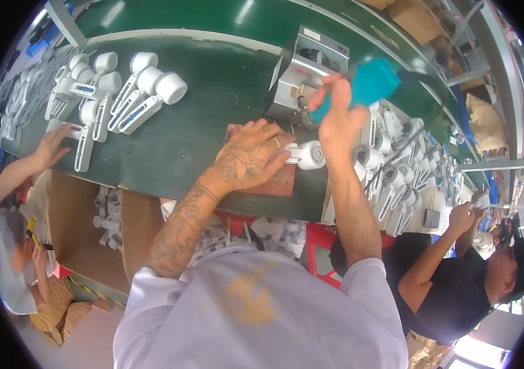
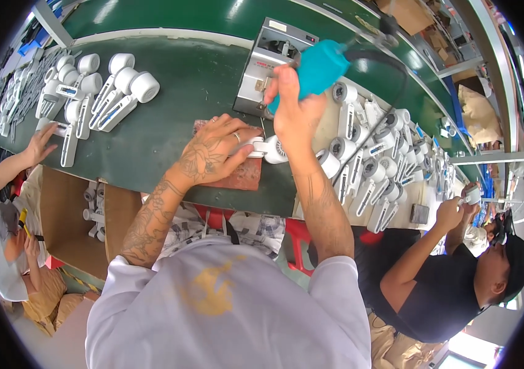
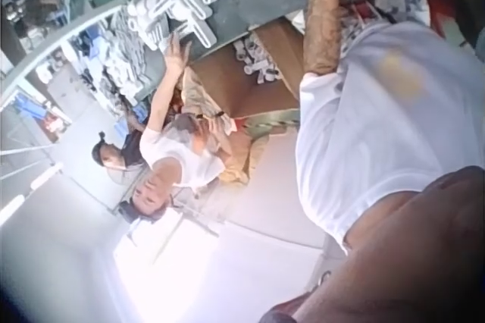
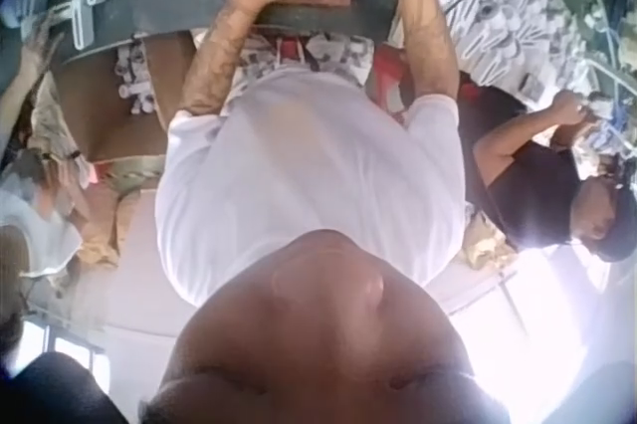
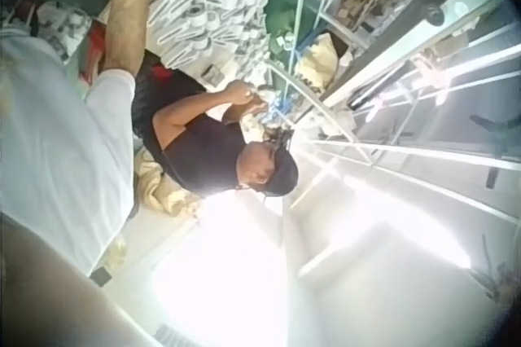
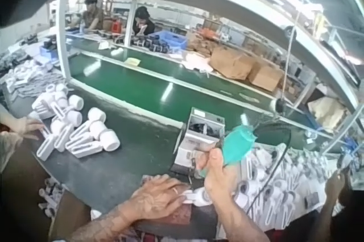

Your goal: The person assembles small plastic devices by fitting components together by hand and fastening them using an electric screwdriver, then placing the assembled units onto the workbench.

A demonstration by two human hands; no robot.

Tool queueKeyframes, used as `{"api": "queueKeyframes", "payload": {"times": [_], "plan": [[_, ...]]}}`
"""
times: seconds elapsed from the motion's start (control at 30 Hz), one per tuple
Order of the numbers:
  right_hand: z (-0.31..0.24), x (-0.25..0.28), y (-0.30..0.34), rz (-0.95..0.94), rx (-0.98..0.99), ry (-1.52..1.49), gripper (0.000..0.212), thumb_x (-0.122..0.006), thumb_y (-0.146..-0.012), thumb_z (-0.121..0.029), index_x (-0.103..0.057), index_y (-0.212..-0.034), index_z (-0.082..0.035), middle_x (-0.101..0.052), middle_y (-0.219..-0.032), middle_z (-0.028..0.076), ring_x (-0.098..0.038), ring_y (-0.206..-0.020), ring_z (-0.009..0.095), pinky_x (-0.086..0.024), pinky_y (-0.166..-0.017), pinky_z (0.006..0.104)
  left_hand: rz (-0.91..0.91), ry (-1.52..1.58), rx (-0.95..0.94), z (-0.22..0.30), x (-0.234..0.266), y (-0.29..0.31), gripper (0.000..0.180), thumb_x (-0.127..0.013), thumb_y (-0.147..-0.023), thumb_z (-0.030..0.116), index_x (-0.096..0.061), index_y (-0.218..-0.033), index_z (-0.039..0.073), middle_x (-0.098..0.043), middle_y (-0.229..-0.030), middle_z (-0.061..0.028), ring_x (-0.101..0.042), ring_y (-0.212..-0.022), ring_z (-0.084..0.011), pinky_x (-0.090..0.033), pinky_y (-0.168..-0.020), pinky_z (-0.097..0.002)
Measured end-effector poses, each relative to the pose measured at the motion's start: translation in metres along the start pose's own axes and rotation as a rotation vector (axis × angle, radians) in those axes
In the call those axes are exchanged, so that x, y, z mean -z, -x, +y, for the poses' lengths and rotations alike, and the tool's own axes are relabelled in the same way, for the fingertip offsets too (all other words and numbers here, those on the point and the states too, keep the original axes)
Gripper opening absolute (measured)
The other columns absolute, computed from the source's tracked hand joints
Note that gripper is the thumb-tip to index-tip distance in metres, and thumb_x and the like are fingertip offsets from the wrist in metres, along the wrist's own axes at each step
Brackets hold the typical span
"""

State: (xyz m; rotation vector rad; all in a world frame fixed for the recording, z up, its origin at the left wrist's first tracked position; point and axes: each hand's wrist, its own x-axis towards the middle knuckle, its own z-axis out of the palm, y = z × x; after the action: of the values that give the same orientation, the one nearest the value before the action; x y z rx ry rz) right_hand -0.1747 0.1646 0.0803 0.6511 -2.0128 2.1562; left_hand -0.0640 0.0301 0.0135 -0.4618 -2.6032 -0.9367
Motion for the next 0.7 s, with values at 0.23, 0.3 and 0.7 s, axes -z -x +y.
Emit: {"api": "queueKeyframes", "payload": {"times": [0.23, 0.3, 0.7], "plan": [[-0.024, 0.023, 0.049, -0.037, -0.017, -0.162, 0.041, -0.065, -0.1, -0.034, -0.058, -0.106, 0.006, -0.058, -0.069, 0.006, -0.059, -0.059, 0.015, -0.048, -0.055, 0.0282, 0.01, 0.014, -0.004, 0.006, 0.0, -0.006, 0.032, -0.061, -0.095, 0.026, -0.067, -0.121, 0.008, -0.061, -0.108, -0.0097, -0.056, -0.107, -0.0295, -0.044, -0.095, -0.045], [-0.024, 0.022, 0.05, -0.044, -0.022, -0.112, 0.047, -0.062, -0.1, -0.04, -0.057, -0.107, 0.006, -0.057, -0.069, 0.007, -0.057, -0.06, 0.017, -0.048, -0.058, 0.0313, -0.08, 0.019, 0.028, 0.004, 0.005, -0.009, 0.033, -0.061, -0.095, 0.027, -0.065, -0.123, 0.008, -0.061, -0.11, -0.0094, -0.056, -0.109, -0.0291, -0.043, -0.096, -0.0449], [0.004, 0.027, 0.065, -0.028, -0.023, 0.005, 0.04, -0.059, -0.102, -0.039, -0.056, -0.098, 0.0, -0.058, -0.069, 0.006, -0.056, -0.062, 0.016, -0.046, -0.056, 0.0307, -0.073, 0.005, 0.001, 0.01, 0.005, -0.012, 0.037, -0.064, -0.092, 0.025, -0.064, -0.126, 0.01, -0.061, -0.111, -0.0086, -0.056, -0.108, -0.0301, -0.044, -0.096, -0.0475]]}}
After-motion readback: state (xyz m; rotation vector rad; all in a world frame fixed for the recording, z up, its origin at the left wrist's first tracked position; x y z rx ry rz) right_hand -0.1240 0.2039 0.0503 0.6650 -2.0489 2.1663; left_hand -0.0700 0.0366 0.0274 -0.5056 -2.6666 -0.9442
